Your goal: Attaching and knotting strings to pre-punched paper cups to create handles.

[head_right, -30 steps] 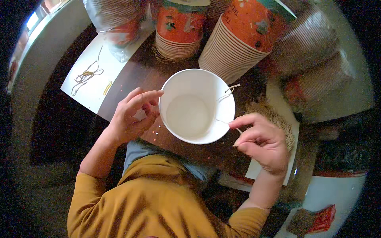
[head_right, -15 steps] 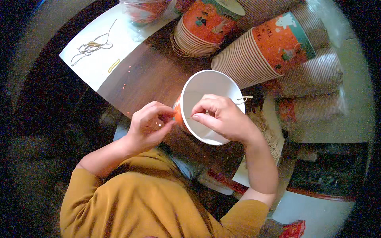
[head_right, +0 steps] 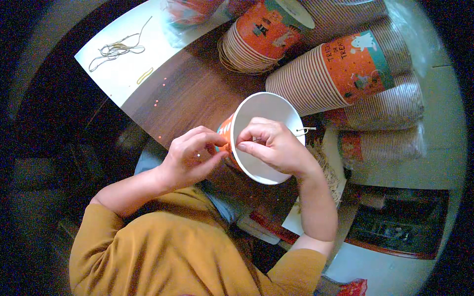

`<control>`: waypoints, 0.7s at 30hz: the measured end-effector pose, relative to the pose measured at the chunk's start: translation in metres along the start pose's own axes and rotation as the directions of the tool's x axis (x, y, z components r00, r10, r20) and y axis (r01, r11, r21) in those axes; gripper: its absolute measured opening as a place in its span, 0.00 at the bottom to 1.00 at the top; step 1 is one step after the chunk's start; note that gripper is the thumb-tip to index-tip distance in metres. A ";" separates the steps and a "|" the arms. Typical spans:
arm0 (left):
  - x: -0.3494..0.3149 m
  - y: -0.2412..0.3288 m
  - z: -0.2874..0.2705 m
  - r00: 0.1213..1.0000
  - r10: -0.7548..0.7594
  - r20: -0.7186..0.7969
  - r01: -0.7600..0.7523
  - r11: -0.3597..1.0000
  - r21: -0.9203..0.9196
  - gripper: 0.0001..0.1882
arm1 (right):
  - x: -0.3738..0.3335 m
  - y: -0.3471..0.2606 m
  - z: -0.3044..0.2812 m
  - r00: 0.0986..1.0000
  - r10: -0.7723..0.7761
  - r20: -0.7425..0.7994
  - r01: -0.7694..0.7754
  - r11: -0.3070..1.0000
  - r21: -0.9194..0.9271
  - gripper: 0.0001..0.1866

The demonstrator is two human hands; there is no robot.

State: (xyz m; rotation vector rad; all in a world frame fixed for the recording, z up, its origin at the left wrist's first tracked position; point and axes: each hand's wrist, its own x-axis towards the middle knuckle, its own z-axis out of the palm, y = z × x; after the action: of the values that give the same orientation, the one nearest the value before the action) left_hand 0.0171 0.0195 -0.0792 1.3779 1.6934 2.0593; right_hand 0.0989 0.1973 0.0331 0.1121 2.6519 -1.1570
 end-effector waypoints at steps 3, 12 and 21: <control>0.001 -0.001 -0.001 1.000 0.026 0.006 -0.026 1.000 0.016 0.13 | -0.004 0.000 -0.005 1.000 0.024 0.016 -0.024 1.000 0.007 0.04; 0.001 0.000 -0.001 0.999 0.043 0.021 -0.044 0.999 0.030 0.13 | -0.001 -0.001 -0.001 1.000 -0.003 0.014 0.003 1.000 0.016 0.03; 0.001 0.000 -0.001 0.999 0.048 0.019 -0.049 0.998 0.030 0.12 | 0.000 -0.004 -0.001 0.999 0.030 0.015 -0.030 0.999 0.025 0.04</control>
State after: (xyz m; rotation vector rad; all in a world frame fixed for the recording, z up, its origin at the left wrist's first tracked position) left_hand 0.0157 0.0195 -0.0789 1.4567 1.7075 2.0480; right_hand 0.0978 0.1955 0.0362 0.1472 2.6141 -1.1773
